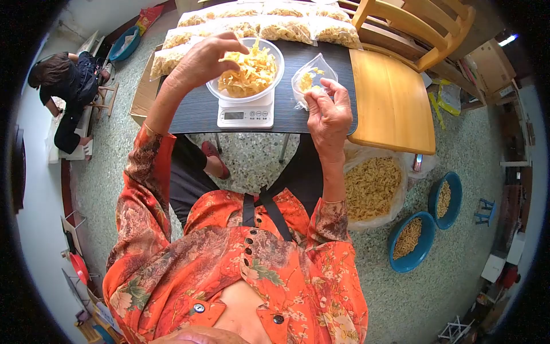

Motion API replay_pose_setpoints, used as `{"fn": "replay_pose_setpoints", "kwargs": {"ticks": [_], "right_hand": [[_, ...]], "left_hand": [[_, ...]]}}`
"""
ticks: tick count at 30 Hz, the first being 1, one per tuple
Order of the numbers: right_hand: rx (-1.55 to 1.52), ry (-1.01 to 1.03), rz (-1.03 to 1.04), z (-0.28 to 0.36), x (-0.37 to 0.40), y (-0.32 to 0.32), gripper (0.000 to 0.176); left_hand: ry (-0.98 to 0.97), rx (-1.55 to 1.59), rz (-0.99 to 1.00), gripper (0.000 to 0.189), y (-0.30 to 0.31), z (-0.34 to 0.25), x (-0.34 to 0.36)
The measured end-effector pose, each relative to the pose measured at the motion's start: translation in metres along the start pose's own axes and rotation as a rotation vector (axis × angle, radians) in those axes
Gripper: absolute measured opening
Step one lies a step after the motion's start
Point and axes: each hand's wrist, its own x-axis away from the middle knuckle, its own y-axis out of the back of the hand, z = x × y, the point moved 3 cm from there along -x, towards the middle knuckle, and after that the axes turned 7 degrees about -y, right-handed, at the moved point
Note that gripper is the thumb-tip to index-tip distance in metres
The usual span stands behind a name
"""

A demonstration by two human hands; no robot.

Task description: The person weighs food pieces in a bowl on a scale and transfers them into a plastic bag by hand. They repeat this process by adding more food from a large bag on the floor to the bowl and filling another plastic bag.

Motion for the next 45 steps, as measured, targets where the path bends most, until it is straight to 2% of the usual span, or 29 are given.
{"fn": "replay_pose_setpoints", "kwargs": {"ticks": [5,6,9,17,19,20,21,23,26,29,31,33,36,39,41,43,44,45], "right_hand": [[0.028,0.024,0.024,0.003,0.001,-0.004,0.016],[0.031,0.027,0.025,0.003,0.001,-0.004,0.016],[0.047,0.040,0.027,0.005,0.001,-0.003,0.016],[0.061,0.075,0.023,0.009,-0.001,-0.008,0.016],[0.051,0.040,0.036,0.010,-0.001,-0.008,0.016],[0.042,0.008,0.053,0.010,0.000,-0.008,0.016],[0.042,0.003,0.056,0.010,0.000,-0.009,0.016],[0.027,0.052,0.056,0.010,0.000,-0.011,0.016],[0.049,0.073,0.083,0.019,-0.003,-0.012,0.017],[0.014,0.155,0.047,0.018,-0.004,-0.014,0.017],[0.016,0.152,0.044,0.019,-0.004,-0.012,0.017],[0.079,0.072,0.044,0.022,-0.003,-0.009,0.016],[0.104,0.082,0.032,0.016,-0.002,-0.006,0.017],[0.128,0.092,0.013,0.010,0.000,-0.002,0.017],[0.119,0.080,0.010,0.012,-0.002,0.001,0.018],[0.109,0.085,0.010,0.011,-0.001,-0.001,0.018],[0.103,0.093,0.014,0.011,-0.001,-0.003,0.018],[0.099,0.096,0.014,0.012,-0.001,-0.004,0.018]], "left_hand": [[-0.048,-0.172,0.123,0.018,-0.026,0.002,0.007],[-0.095,-0.171,0.085,0.009,-0.028,0.004,0.007],[-0.140,-0.160,0.000,0.001,-0.032,0.006,0.009],[-0.133,0.006,-0.204,0.007,-0.015,0.017,0.012],[0.024,0.334,-0.372,0.011,-0.006,0.022,0.012],[0.261,0.556,-0.380,0.015,-0.007,0.028,0.015],[0.234,0.790,-0.378,0.014,-0.003,0.031,0.013],[0.213,1.010,-0.380,0.016,-0.005,0.029,0.010],[0.179,1.029,-0.361,0.015,-0.010,-0.011,-0.007],[0.216,0.913,-0.224,0.017,-0.035,-0.049,-0.024],[0.147,0.705,-0.260,0.021,-0.061,-0.060,-0.033],[-0.029,0.373,-0.381,0.019,-0.075,-0.069,-0.037],[-0.074,0.392,-0.384,0.013,-0.071,-0.074,-0.035],[-0.107,0.310,-0.309,0.013,-0.037,-0.047,-0.024],[-0.004,0.187,-0.169,0.014,-0.014,-0.017,-0.014],[0.036,-0.014,-0.058,0.018,0.003,0.003,-0.007],[0.035,-0.054,-0.032,0.028,0.003,0.017,-0.002],[0.036,-0.058,-0.034,0.028,0.005,0.020,0.002]]}}
